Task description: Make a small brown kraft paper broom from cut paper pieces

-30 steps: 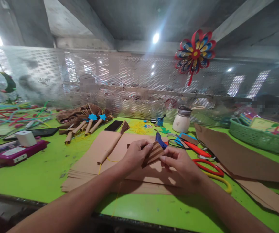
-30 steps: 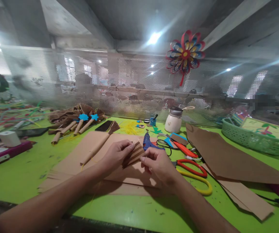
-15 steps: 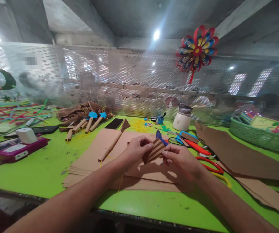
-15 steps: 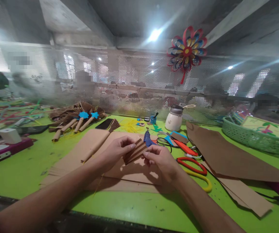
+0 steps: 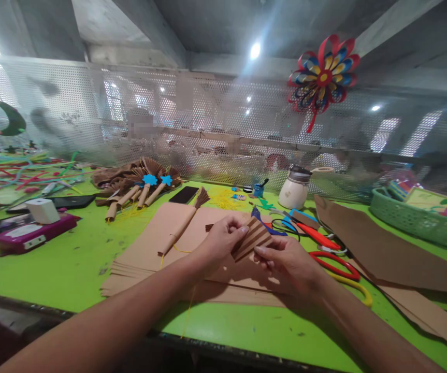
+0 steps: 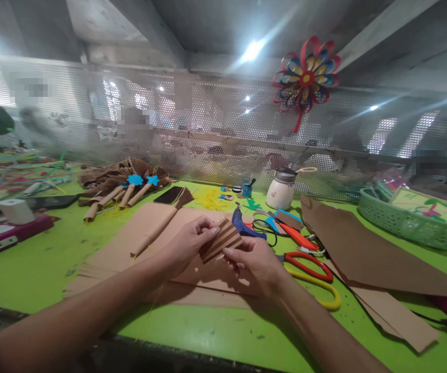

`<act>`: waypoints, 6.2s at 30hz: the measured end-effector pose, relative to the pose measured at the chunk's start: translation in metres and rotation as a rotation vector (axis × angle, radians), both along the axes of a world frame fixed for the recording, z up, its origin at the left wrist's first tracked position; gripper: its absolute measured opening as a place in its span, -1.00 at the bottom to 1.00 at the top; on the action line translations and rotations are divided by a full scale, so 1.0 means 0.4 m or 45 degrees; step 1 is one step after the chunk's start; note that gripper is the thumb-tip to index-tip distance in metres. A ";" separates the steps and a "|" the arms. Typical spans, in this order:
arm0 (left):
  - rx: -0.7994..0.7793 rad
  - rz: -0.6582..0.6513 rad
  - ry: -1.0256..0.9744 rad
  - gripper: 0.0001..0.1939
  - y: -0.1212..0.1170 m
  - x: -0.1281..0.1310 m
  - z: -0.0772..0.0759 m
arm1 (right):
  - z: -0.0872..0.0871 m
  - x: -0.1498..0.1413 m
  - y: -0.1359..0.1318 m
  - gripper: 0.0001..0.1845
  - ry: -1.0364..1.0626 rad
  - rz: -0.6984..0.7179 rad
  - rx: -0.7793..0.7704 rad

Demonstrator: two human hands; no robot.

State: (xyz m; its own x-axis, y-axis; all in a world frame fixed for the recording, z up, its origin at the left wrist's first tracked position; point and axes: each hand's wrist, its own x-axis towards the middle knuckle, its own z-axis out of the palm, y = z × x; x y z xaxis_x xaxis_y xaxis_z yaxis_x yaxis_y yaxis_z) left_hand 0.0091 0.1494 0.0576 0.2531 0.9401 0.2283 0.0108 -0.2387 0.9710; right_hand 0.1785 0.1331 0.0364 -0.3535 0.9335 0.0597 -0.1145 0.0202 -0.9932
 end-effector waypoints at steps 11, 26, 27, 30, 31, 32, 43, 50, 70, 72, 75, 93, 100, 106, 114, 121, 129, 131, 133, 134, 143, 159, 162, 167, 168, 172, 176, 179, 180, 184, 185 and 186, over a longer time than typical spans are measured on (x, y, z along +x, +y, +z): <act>-0.141 -0.105 -0.139 -0.75 0.012 -0.011 -0.007 | 0.006 0.007 -0.001 -0.77 -0.047 -0.023 0.044; -0.408 -0.489 -0.298 -0.72 0.011 -0.030 -0.005 | 0.009 0.031 0.027 -0.75 0.017 -0.185 0.056; -0.409 -0.503 -0.286 -0.72 0.010 -0.030 -0.005 | 0.011 0.031 0.027 -0.74 0.020 -0.196 0.054; -0.395 -0.521 -0.241 -0.73 0.008 -0.028 -0.005 | 0.015 0.027 0.028 -0.73 0.031 -0.219 0.058; -0.390 -0.523 -0.218 -0.73 0.008 -0.028 -0.006 | 0.016 0.026 0.028 -0.72 0.034 -0.224 0.058; -0.390 -0.525 -0.193 -0.72 0.009 -0.027 -0.007 | 0.016 0.025 0.029 -0.72 0.037 -0.227 0.057; -0.401 -0.383 -0.190 -0.70 0.019 -0.029 -0.008 | 0.002 0.020 0.032 -0.74 0.000 -0.233 0.097; -0.382 -0.336 -0.226 -0.66 0.020 -0.022 -0.016 | -0.010 0.019 0.034 -0.72 -0.059 -0.210 0.108; -0.258 -0.178 -0.051 -0.81 0.013 -0.021 0.012 | -0.006 0.014 0.016 -0.81 0.017 -0.178 0.013; -0.260 -0.148 -0.058 -0.83 0.016 -0.021 0.008 | -0.005 0.013 0.015 -0.80 0.018 -0.181 0.003; -0.244 -0.123 -0.079 -0.83 0.020 -0.022 0.006 | -0.003 0.014 0.013 -0.78 0.018 -0.191 -0.011; -0.179 -0.102 -0.098 -0.77 0.022 -0.028 0.003 | 0.000 0.009 0.009 -0.78 0.016 -0.199 -0.006; -0.146 -0.115 -0.080 -0.79 0.023 -0.029 0.003 | -0.003 0.006 0.007 -0.76 0.015 -0.208 -0.020; -0.132 -0.105 -0.084 -0.80 0.024 -0.027 0.005 | -0.011 0.010 0.011 -0.79 0.022 -0.185 -0.006; -0.115 -0.037 -0.036 -0.85 0.021 -0.030 0.016 | -0.001 0.011 0.011 -0.78 0.036 -0.232 -0.017; -0.038 0.011 -0.001 -0.84 0.050 -0.046 0.014 | 0.004 0.006 0.006 -0.78 0.023 -0.231 -0.006; -0.168 -0.012 -0.067 -0.75 0.064 -0.061 -0.004 | 0.001 0.007 0.007 -0.76 0.028 -0.228 -0.030; -0.262 -0.069 -0.124 -0.75 0.067 -0.065 -0.004 | -0.001 0.008 0.007 -0.76 0.027 -0.214 -0.029; -0.358 -0.158 -0.202 -0.75 0.070 -0.068 -0.003 | -0.001 0.010 0.007 -0.76 0.019 -0.195 -0.024; -0.399 -0.202 -0.245 -0.75 0.070 -0.069 -0.003 | -0.001 0.010 0.007 -0.76 0.014 -0.187 -0.024; -0.516 -0.186 -0.375 -0.78 0.059 -0.068 0.020 | -0.003 0.009 0.006 -0.80 0.007 -0.174 -0.009; -0.434 -0.261 -0.319 -0.79 0.061 -0.069 0.022 | 0.012 0.027 0.012 -0.80 0.186 -0.171 -0.035; -0.443 -0.243 -0.284 -0.80 0.057 -0.070 0.031 | 0.026 0.042 0.019 -0.77 0.243 -0.248 0.002; -0.537 -0.262 -0.303 -0.83 0.054 -0.072 0.035 | 0.027 0.046 0.024 -0.72 0.155 -0.274 0.038; -0.553 -0.271 -0.303 -0.83 0.055 -0.073 0.034 | 0.025 0.043 0.023 -0.73 0.109 -0.270 0.052; -0.599 -0.299 -0.285 -0.80 0.058 -0.073 0.027 | 0.019 0.034 0.017 -0.73 -0.053 -0.297 0.089; -0.624 -0.247 -0.311 -0.81 0.060 -0.070 0.020 | 0.017 0.029 0.016 -0.70 -0.001 -0.328 0.031; -0.639 -0.206 -0.382 -0.77 0.064 -0.067 0.013 | 0.011 0.031 0.024 -0.71 0.137 -0.379 -0.079; -0.647 -0.206 -0.401 -0.74 0.065 -0.066 0.010 | 0.009 0.033 0.028 -0.72 0.185 -0.402 -0.112; -0.635 -0.263 -0.429 -0.73 0.064 -0.062 0.002 | 0.000 0.046 0.047 -0.76 0.361 -0.491 -0.186; -0.610 -0.286 -0.419 -0.76 0.061 -0.060 0.000 | 0.000 0.048 0.050 -0.78 0.398 -0.506 -0.197; -0.582 -0.312 -0.398 -0.79 0.056 -0.057 -0.001 | 0.001 0.049 0.052 -0.79 0.428 -0.514 -0.205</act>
State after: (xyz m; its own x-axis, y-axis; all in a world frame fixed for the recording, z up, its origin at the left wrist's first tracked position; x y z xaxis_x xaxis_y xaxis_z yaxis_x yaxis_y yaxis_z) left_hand -0.0138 0.1717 0.0570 0.4606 0.8833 -0.0867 -0.2939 0.2440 0.9242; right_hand 0.1981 0.1537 0.0368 0.0484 0.9977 -0.0472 -0.4406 -0.0211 -0.8974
